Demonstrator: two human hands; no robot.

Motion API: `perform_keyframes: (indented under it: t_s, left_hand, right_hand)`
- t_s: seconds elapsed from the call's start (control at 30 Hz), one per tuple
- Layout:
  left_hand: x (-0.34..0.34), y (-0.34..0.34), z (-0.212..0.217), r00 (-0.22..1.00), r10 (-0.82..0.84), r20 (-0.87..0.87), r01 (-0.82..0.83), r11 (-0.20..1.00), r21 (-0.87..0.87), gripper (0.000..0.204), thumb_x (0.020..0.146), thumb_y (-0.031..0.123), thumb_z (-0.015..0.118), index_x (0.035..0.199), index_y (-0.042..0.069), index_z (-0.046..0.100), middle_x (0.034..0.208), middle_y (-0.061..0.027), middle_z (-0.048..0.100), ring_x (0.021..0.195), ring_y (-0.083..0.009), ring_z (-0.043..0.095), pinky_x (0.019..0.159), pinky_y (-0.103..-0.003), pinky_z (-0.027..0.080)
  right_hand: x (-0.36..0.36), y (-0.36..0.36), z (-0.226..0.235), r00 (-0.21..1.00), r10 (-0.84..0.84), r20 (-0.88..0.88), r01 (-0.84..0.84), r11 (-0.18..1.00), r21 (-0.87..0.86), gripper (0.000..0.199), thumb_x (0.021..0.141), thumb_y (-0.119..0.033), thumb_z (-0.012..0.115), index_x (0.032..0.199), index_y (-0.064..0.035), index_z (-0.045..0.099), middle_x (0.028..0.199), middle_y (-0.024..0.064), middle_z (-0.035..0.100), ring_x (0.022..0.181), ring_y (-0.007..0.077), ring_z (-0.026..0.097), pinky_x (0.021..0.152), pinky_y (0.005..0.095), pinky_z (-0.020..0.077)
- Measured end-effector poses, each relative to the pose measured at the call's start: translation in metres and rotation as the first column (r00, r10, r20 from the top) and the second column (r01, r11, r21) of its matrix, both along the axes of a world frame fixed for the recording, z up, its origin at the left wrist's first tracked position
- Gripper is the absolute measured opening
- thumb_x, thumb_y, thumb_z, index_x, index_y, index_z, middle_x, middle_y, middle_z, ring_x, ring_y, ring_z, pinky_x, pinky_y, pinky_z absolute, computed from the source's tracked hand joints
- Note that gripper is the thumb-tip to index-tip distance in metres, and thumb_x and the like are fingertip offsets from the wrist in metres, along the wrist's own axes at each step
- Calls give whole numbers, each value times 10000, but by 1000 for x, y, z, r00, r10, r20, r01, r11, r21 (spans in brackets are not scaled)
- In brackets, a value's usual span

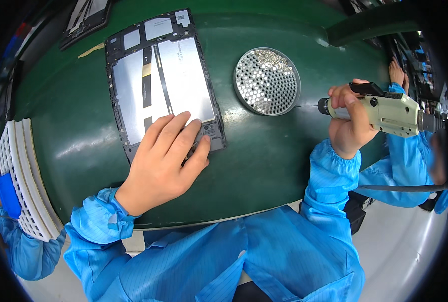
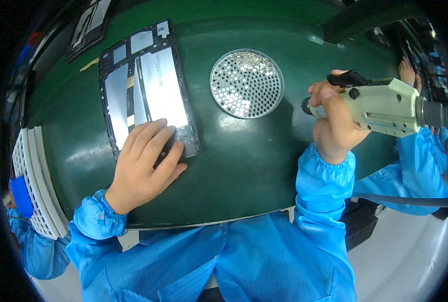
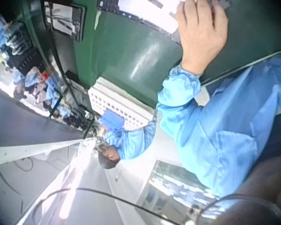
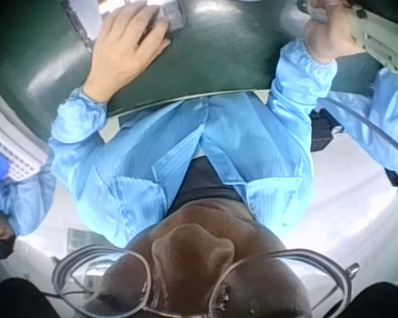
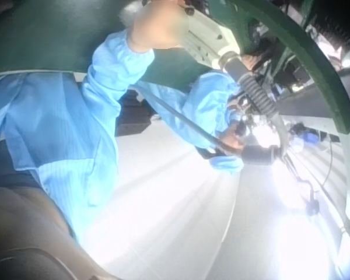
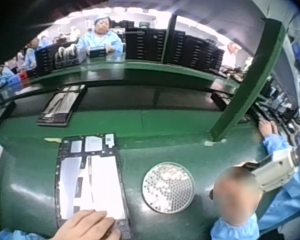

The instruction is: The user is assembling electronic components, specifically tablet-like devices, on an assembly line.

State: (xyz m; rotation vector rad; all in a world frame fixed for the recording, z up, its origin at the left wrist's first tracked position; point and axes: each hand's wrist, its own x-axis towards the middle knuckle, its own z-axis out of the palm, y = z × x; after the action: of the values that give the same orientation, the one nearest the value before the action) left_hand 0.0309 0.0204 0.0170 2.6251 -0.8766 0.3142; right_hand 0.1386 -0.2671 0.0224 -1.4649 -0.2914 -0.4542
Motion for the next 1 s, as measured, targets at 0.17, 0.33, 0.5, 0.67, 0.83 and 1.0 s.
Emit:
perform_keyframes:
  t_s: [0.17, 0.33, 0.5, 0.67, 0.83, 1.0]
  left_hand:
    - [-8, 0, -9, 997, 3, 74, -17, 981, 191, 340, 764, 102, 668, 1097, 59, 615, 1176, -232, 558, 1153, -421, 528, 958, -542, 442]
    - [-5, 8, -4, 996, -64, 65, 45, 967, 251, 266, 820, 149, 615, 1078, 84, 625, 1174, -216, 571, 1154, -424, 537, 973, -552, 444]
    - [-2, 22, 11, 981, -24, -193, 39, 996, 77, 523, 645, 246, 789, 1121, 93, 636, 1251, -203, 539, 1207, -439, 487, 1017, -567, 359]
    - [16, 31, 18, 973, -97, -208, 127, 983, 134, 563, 626, 243, 793, 1166, 206, 637, 1359, -186, 461, 1290, -416, 407, 1044, -603, 306]
    - [4, 30, 4, 957, -145, -253, 184, 973, 141, 503, 687, 148, 700, 1183, 200, 631, 1374, -185, 450, 1315, -431, 373, 1060, -633, 273]
    - [-24, 27, 1, 947, -140, -288, 186, 972, 140, 489, 692, 49, 654, 1173, 140, 626, 1379, -240, 429, 1316, -484, 352, 1048, -669, 256]
  right_hand:
    - [1, 4, 3, 999, -27, -24, 27, 1000, 0, 281, 772, -13, 561, 1046, 50, 556, 708, 122, 558, 601, 217, 515, 670, 423, 454]
    - [0, 4, 3, 997, -51, -58, 55, 996, 77, 234, 735, 49, 614, 967, 72, 590, 716, 118, 609, 614, 198, 603, 634, 363, 521]
    - [4, 1, 1, 998, -53, 45, 58, 989, -134, 284, 747, 17, 525, 1024, 76, 556, 706, 120, 568, 569, 203, 540, 643, 428, 493]
    - [2, 0, 0, 997, -74, -25, 74, 997, 19, 248, 736, 40, 574, 982, 72, 571, 738, 121, 598, 606, 199, 576, 620, 364, 503]
    - [5, -1, 1, 998, -36, -49, 41, 994, 99, 270, 712, 73, 617, 980, 79, 584, 774, 121, 613, 633, 203, 612, 583, 310, 515]
    - [2, 1, 1, 998, -51, -47, 54, 996, 72, 281, 719, 54, 607, 998, 71, 574, 760, 122, 594, 617, 209, 596, 588, 333, 508]
